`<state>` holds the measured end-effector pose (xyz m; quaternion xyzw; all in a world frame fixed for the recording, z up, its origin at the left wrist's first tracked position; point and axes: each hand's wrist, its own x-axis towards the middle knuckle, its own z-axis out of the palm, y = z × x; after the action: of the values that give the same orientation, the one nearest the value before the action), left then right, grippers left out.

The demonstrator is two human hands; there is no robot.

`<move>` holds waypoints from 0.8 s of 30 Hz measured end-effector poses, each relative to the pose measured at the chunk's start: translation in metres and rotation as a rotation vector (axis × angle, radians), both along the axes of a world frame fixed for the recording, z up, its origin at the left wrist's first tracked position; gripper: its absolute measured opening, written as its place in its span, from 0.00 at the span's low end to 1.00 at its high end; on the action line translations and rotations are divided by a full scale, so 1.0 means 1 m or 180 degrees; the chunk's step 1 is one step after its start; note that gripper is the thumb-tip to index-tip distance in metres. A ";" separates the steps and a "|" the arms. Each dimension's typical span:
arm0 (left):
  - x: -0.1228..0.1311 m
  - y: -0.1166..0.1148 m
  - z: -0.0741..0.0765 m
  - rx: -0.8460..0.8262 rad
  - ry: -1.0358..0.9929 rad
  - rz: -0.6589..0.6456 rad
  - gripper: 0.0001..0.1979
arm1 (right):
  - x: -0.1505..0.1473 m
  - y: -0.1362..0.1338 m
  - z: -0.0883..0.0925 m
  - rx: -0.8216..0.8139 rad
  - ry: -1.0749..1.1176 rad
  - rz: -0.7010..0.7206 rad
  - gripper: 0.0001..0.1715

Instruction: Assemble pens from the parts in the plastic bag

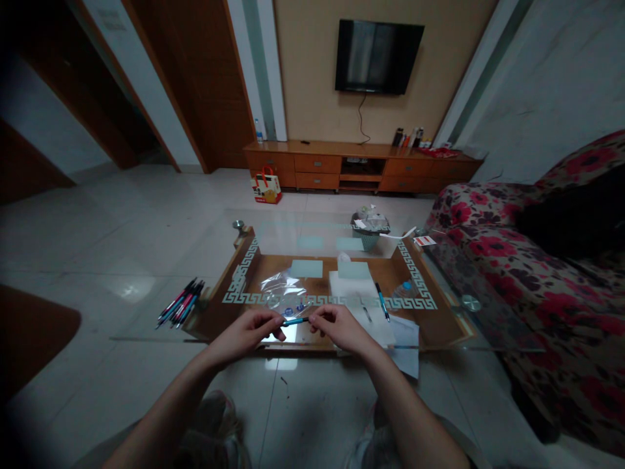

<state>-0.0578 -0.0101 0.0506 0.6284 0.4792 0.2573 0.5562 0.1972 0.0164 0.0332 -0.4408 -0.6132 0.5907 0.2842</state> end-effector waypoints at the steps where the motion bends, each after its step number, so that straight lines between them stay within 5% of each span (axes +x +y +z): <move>1: 0.000 0.000 0.001 0.0015 -0.0001 0.0006 0.24 | 0.000 -0.001 0.002 -0.0021 0.0022 -0.0031 0.20; 14: 0.000 0.000 0.000 0.0070 0.0025 0.0057 0.27 | -0.001 0.002 -0.002 -0.0130 -0.0134 -0.0047 0.33; 24: -0.001 0.000 -0.002 -0.0111 0.0021 0.0091 0.26 | 0.000 0.004 -0.004 0.0027 0.0047 -0.0303 0.21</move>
<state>-0.0589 -0.0096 0.0482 0.6125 0.4943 0.2548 0.5618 0.1971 0.0201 0.0294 -0.4638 -0.5921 0.5771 0.3183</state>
